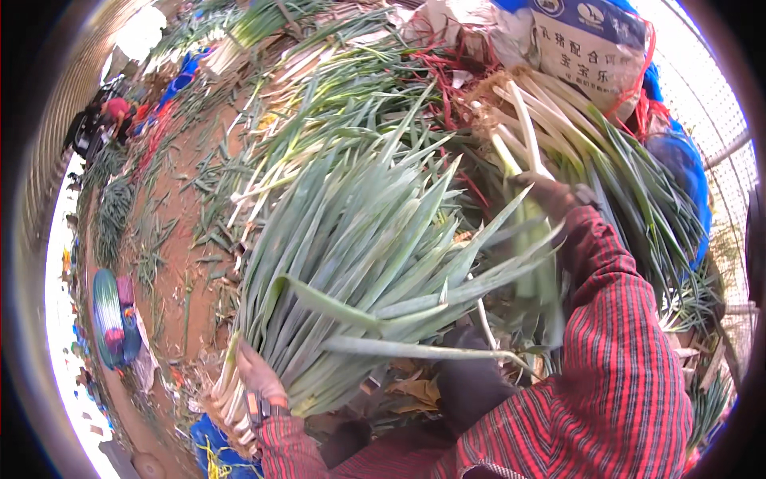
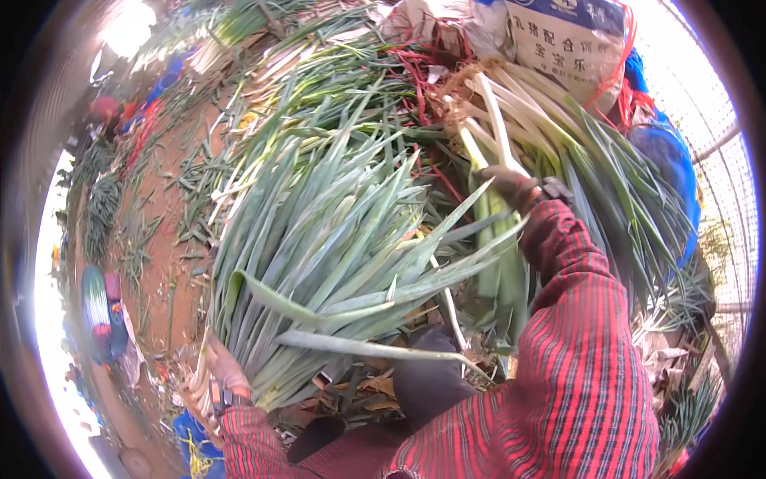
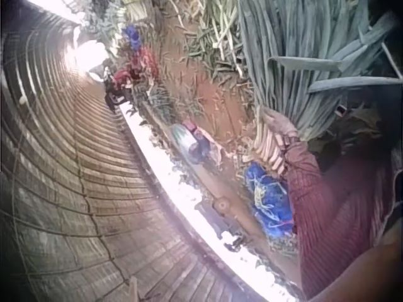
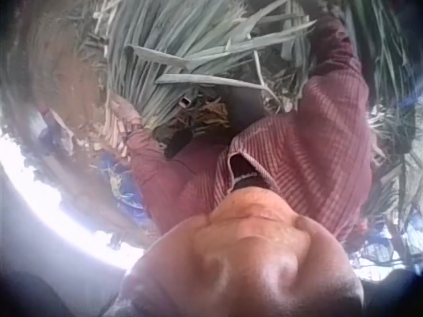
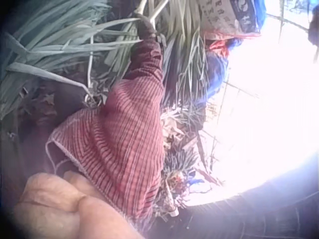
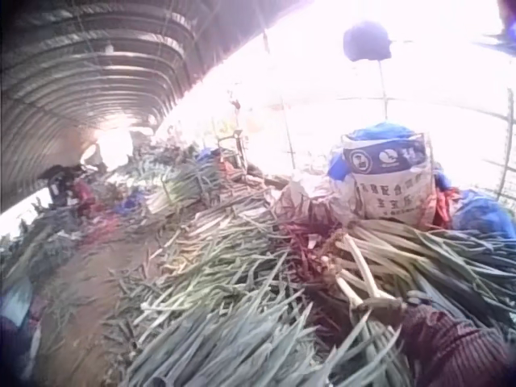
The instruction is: The recorder uses an electric trimmer to process and bundle bundles of leeks in a farm packing shed.
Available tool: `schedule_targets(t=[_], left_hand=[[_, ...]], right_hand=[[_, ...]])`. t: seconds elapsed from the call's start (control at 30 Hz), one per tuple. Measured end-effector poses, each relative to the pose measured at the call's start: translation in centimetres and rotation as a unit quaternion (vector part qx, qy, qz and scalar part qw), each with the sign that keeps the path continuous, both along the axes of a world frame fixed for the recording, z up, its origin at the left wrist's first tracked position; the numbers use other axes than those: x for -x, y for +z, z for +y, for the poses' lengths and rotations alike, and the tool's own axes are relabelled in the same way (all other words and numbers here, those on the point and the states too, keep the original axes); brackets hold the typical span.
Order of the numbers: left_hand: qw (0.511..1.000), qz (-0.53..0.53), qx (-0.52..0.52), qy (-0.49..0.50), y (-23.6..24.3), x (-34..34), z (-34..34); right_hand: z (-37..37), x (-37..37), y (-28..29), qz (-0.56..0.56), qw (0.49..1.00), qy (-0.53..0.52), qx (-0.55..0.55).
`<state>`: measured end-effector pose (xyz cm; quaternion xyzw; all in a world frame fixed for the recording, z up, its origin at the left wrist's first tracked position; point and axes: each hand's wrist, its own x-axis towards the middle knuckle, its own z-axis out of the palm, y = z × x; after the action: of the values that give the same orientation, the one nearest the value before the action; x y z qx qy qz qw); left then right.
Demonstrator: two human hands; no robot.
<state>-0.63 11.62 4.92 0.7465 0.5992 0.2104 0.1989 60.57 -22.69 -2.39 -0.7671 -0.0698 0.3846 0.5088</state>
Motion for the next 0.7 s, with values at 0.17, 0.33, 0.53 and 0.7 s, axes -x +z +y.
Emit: schedule_targets(t=[0.17,0.33,0.53,0.7], left_hand=[[0.999,0.004,0.008,0.043,0.7,-0.8,-0.2],[1.0,0.01,-0.015,0.021,1.5,-1.1,-1.0],[0.999,0.027,-0.028,-0.019,1.2,-0.6,-0.2],[0.984,-0.066,-0.165,0.023,1.1,0.4,-2.0]], right_hand=[[-7.7,1.4,7.7,0.103,0.99,0.068,-0.066],[-16.4,7.1,15.6,0.046,0.996,0.049,-0.064],[-20.2,9.2,26.5,-0.104,0.99,0.097,-0.008],[-10.8,7.9,35.3,-0.527,0.811,0.228,0.111]])
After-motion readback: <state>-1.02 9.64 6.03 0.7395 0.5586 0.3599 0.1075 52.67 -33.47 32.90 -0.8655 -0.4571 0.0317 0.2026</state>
